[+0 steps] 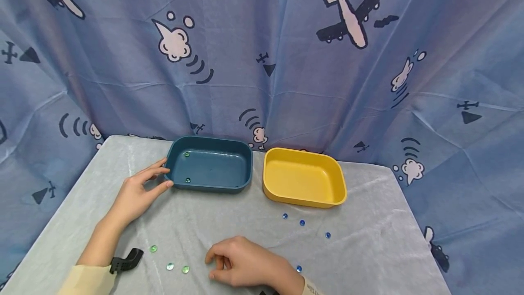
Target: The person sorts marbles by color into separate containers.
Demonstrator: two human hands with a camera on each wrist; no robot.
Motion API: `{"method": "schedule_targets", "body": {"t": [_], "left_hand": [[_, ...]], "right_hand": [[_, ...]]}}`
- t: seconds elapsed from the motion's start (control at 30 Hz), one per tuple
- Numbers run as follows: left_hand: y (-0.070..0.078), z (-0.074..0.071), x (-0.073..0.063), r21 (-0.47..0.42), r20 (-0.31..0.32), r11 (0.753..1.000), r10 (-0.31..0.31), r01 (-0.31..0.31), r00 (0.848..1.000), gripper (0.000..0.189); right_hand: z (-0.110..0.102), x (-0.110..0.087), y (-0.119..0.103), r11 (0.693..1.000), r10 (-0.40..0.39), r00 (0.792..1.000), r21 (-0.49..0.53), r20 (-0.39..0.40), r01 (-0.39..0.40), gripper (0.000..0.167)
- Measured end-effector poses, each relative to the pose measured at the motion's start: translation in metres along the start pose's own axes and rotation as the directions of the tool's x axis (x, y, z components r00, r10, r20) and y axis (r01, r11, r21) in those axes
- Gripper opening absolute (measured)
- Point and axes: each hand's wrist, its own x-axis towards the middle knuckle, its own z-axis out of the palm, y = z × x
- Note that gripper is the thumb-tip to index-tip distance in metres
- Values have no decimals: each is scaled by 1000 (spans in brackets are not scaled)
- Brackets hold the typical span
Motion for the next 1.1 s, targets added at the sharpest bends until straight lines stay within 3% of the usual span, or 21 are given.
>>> {"method": "schedule_targets", "body": {"t": [0.83,1.1], "left_hand": [[-1,-2,-1,0,4,1000,-3,3,1000,42],[0,-1,-1,-2,8,1000,-8,8,1000,42]], "right_hand": [[5,-2,3,983,-86,996,-165,-2,85,4],[5,-1,4,985,-84,996,-149,-5,82,4]]}}
